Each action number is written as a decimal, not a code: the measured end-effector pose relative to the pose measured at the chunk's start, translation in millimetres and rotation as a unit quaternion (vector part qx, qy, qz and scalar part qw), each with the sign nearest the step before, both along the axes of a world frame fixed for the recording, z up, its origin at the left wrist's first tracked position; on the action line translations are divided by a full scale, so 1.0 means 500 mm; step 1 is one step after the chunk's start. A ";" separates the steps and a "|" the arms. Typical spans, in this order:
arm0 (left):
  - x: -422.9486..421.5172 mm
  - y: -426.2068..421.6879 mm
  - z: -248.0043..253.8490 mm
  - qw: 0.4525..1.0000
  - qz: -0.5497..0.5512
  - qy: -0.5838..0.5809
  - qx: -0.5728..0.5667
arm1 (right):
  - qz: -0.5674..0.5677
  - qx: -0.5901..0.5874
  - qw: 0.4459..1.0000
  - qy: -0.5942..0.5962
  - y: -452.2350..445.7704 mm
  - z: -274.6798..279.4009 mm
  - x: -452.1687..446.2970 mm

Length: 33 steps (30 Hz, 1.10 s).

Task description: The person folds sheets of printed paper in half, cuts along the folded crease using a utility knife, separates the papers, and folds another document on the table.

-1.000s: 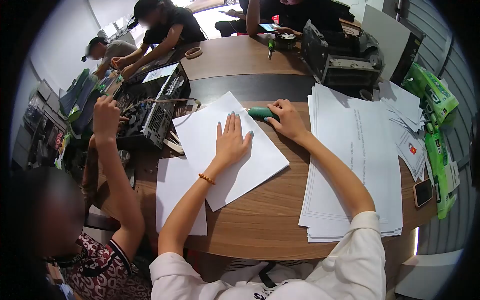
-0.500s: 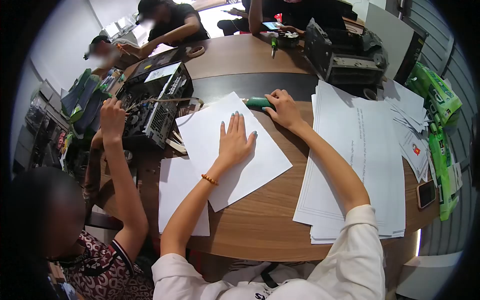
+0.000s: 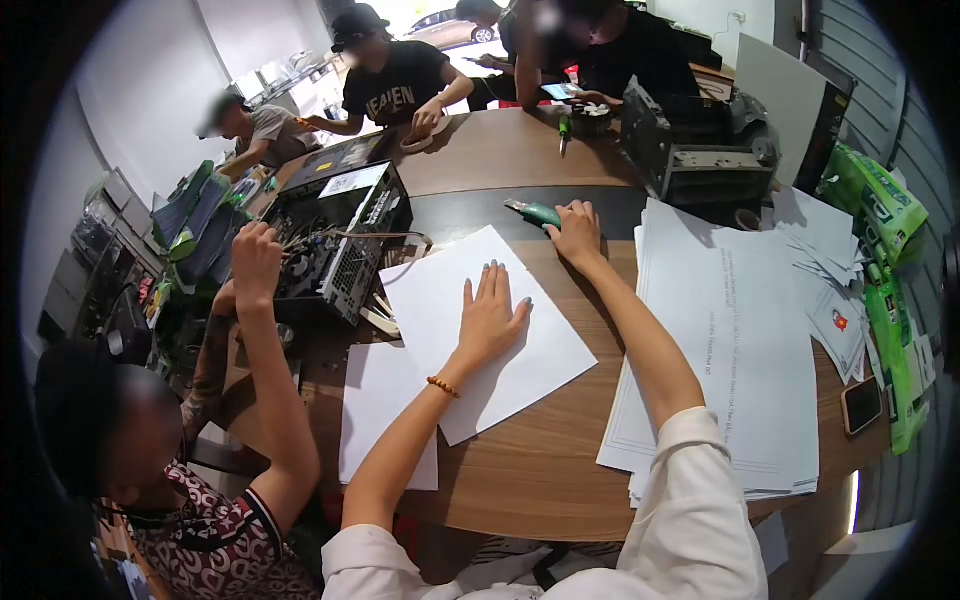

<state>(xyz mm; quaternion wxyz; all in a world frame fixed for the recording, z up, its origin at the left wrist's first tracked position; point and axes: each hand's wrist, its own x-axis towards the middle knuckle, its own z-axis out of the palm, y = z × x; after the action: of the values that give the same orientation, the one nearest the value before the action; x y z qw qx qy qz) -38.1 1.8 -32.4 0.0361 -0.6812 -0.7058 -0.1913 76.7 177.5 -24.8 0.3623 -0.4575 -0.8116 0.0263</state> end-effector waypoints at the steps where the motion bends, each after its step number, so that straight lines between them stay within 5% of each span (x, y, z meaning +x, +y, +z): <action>1: 0.002 0.004 0.000 1.000 -0.003 -0.003 0.004 | 0.000 -0.003 1.000 -0.013 -0.004 0.004 0.007; 6: -0.001 0.005 -0.005 0.997 0.002 -0.045 0.060 | 0.097 0.111 0.986 0.080 -0.054 0.008 0.010; 8: -0.009 0.011 -0.006 0.994 -0.013 -0.082 0.072 | 0.144 -0.138 0.977 0.074 -0.081 -0.002 0.002; 12: -0.021 0.019 -0.019 0.982 -0.003 -0.151 0.113 | 0.175 -0.131 0.975 0.038 -0.130 0.025 0.003; 14: -0.024 0.021 -0.021 0.971 0.005 -0.189 0.146 | 0.176 -0.271 0.943 -0.085 -0.126 0.051 0.003; 16: -0.023 0.017 -0.018 0.969 0.001 -0.198 0.145 | 0.162 -0.271 0.946 -0.076 -0.131 0.057 0.004; 20: -0.026 0.014 -0.001 0.949 -0.027 -0.241 0.200 | 0.239 -0.337 0.910 -0.014 -0.142 0.069 0.012; 22: -0.031 0.005 0.004 0.935 -0.041 -0.266 0.230 | 0.257 -0.409 0.869 0.109 -0.146 0.065 0.023; 26: -0.072 -0.026 0.110 0.918 0.043 -0.191 0.344 | 0.237 -0.401 0.865 0.185 -0.177 0.126 0.107; 28: -0.105 -0.061 0.164 0.905 0.052 -0.181 0.382 | 0.287 -0.415 0.810 0.298 -0.198 0.144 0.164; 31: -0.116 -0.113 0.184 0.893 0.003 -0.419 0.166 | 0.246 -0.462 0.770 0.364 -0.240 0.185 0.231; 32: -0.113 -0.130 0.193 0.863 -0.026 -0.503 0.038 | 0.246 -0.464 0.770 0.362 -0.248 0.186 0.242; 33: -0.106 -0.141 0.189 0.770 -0.096 -0.628 -0.059 | 0.239 -0.477 0.757 0.378 -0.257 0.187 0.252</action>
<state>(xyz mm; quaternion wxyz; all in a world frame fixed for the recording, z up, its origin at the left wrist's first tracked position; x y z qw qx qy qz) -90.9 -68.6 61.9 -0.4743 -0.4742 -0.5121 -0.5365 202.7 48.9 68.4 0.3562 -0.3156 -0.5742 0.6662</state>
